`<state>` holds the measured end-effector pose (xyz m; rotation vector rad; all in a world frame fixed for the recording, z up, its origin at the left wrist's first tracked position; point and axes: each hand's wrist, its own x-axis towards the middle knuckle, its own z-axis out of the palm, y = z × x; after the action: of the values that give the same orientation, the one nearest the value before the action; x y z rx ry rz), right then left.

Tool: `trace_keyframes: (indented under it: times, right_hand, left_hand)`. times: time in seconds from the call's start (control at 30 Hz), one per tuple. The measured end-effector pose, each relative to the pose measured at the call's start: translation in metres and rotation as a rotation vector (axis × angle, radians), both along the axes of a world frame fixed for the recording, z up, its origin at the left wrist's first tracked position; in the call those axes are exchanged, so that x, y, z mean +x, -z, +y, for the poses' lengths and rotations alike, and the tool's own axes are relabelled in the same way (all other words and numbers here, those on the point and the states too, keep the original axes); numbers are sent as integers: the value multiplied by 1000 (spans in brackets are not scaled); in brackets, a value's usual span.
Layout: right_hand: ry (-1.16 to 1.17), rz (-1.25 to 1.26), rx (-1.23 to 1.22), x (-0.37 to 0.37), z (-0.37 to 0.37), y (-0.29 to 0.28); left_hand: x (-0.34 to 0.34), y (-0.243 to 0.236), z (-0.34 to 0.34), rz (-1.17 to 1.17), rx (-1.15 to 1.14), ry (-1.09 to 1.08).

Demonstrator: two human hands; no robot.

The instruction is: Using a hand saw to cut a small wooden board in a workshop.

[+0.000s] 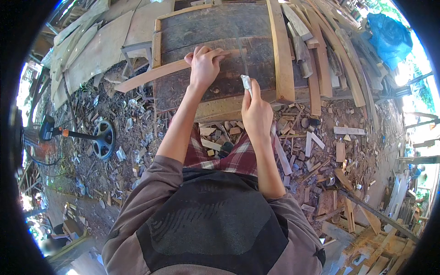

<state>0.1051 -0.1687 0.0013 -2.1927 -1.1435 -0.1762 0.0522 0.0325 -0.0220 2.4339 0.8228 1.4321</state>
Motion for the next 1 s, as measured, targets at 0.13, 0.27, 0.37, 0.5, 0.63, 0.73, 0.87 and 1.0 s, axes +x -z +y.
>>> trace_keyframes:
  times: [0.13, 0.27, 0.37, 0.5, 0.63, 0.73, 0.87, 1.0]
  right_hand:
    - [-20, -6, -29, 2, 22, 4]
    - [-27, 1, -90, -1, 39, 5]
    - [-19, 6, -102, -4, 47, 6]
    - [0, -2, -126, -5, 56, 3]
    - [26, -5, -212, -7, 62, -5]
    - [28, 0, -282, -10, 67, -16]
    - [-4, 58, -350, -12, 77, -33]
    - [0, 56, -336, 2, 94, -31]
  left_hand:
    - [5, 8, 3, -8, 14, 12]
    - [2, 3, 2, 1, -26, 23]
    - [4, 3, 3, 3, -22, 15]
    - [5, 4, 2, 2, -16, 28]
    - [5, 7, 4, -30, 4, 42]
    - [5, 8, 6, -31, -2, 47]
    - [4, 10, 9, 65, 27, 63]
    - [8, 14, 10, 91, 19, 59]
